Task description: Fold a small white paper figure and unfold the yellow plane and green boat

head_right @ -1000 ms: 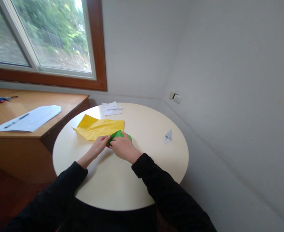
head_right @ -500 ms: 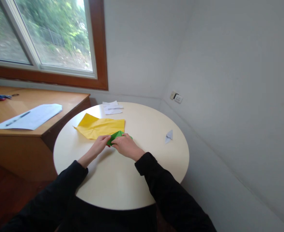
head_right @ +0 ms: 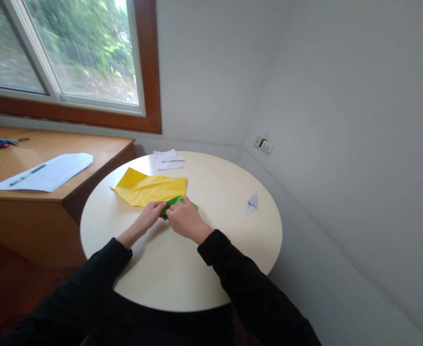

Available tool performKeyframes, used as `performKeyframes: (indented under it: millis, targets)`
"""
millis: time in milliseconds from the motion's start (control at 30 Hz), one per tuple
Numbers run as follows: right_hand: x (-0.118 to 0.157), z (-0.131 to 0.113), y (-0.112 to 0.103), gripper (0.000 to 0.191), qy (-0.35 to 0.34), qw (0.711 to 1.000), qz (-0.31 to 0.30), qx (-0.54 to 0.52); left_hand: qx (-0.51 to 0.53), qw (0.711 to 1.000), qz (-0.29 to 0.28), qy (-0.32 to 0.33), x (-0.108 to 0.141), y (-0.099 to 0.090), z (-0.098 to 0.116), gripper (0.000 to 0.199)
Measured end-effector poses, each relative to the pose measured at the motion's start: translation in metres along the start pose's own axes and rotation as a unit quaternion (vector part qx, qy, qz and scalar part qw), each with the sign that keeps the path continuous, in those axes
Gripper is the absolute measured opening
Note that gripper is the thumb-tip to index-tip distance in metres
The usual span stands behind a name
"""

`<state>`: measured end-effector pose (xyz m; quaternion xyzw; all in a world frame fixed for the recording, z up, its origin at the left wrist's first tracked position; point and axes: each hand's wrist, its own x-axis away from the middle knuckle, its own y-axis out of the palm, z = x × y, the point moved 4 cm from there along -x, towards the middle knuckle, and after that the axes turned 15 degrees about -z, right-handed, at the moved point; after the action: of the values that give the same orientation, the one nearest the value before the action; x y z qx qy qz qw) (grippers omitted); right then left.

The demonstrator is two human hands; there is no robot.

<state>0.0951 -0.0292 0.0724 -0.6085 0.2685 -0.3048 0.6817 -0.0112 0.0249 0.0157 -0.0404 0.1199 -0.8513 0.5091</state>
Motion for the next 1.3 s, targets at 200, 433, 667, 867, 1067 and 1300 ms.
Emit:
performKeyframes:
  millis: [200,433,667,867,1067,1300]
  targets:
    - [-0.006,0.001,0.007,0.021,0.027,0.999,-0.023,-0.002,-0.007,1.000,0.006,0.012,0.006,0.004,0.012,0.040]
    - [-0.004,0.014,0.006,0.024,0.131,0.983,0.004,-0.131,-0.040,0.997,0.015,0.064,0.009,0.005,0.022,0.044]
    - [-0.005,0.031,0.006,0.015,0.117,0.917,0.106,-0.367,-0.034,0.994,-0.018,0.100,0.010,0.007,0.014,0.053]
    - [-0.009,0.047,0.016,0.010,0.121,0.821,0.133,-0.542,-0.056,0.991,0.004,0.124,0.006,0.004,0.004,0.055]
    - [-0.007,0.052,0.023,0.006,0.141,0.780,0.119,-0.598,-0.083,0.989,0.064,0.102,0.004,-0.002,0.002,0.055]
    - [0.004,0.065,0.010,0.019,0.159,0.839,0.136,-0.502,-0.082,0.988,0.103,0.084,0.005,-0.010,0.001,0.056]
